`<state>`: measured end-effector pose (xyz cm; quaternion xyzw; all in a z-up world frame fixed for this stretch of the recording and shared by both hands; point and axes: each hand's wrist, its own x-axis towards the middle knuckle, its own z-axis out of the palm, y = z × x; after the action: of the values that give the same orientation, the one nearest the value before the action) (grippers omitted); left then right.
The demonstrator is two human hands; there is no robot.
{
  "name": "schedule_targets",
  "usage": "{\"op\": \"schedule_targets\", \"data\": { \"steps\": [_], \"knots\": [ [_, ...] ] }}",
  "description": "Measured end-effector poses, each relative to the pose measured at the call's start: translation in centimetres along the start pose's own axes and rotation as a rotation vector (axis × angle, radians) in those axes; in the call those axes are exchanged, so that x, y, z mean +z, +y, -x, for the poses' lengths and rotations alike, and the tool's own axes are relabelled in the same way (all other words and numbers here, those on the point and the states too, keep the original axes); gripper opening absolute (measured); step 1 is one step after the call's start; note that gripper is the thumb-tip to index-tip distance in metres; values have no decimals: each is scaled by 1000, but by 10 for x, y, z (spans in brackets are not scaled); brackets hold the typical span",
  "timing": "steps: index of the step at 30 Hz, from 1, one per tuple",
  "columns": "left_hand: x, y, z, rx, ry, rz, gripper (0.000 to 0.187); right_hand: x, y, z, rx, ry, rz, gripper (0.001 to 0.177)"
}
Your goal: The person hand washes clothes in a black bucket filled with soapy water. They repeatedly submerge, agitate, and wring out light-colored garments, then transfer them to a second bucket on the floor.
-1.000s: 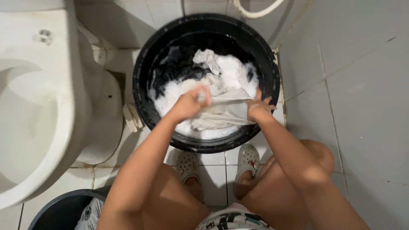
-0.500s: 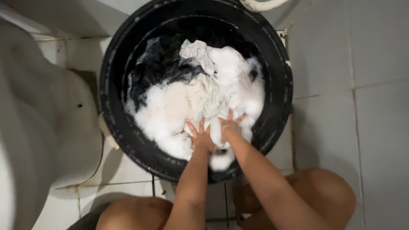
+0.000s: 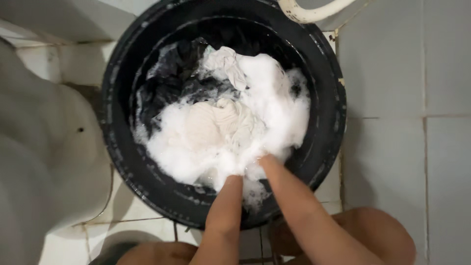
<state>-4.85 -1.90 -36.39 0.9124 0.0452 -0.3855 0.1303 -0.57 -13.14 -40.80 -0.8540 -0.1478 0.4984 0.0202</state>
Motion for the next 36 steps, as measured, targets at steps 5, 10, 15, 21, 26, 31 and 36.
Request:
{"op": "schedule_targets", "data": {
  "steps": [5,10,15,21,26,31,36],
  "knots": [
    [16,-29,37,-58,-103,3,48,-41,36,94,-69,-27,-44,84],
    [-34,-85,51,-48,-37,144,43,-107,63,183,-193,190,-267,79],
    [-156,-94,106,276,439,187,22,-148,52,295,-402,636,-595,76],
    [-338,-38,306,649,1038,160,33,-225,29,461,-769,881,-731,77],
    [-428,14,471,654,1267,269,20,-274,1,595,-712,1094,-777,43],
    [-447,18,522,599,1226,438,37,-285,-6,654,-552,1094,-715,34],
    [-396,-18,409,549,763,170,50,-269,30,511,-129,857,-191,46]
  ]
}}
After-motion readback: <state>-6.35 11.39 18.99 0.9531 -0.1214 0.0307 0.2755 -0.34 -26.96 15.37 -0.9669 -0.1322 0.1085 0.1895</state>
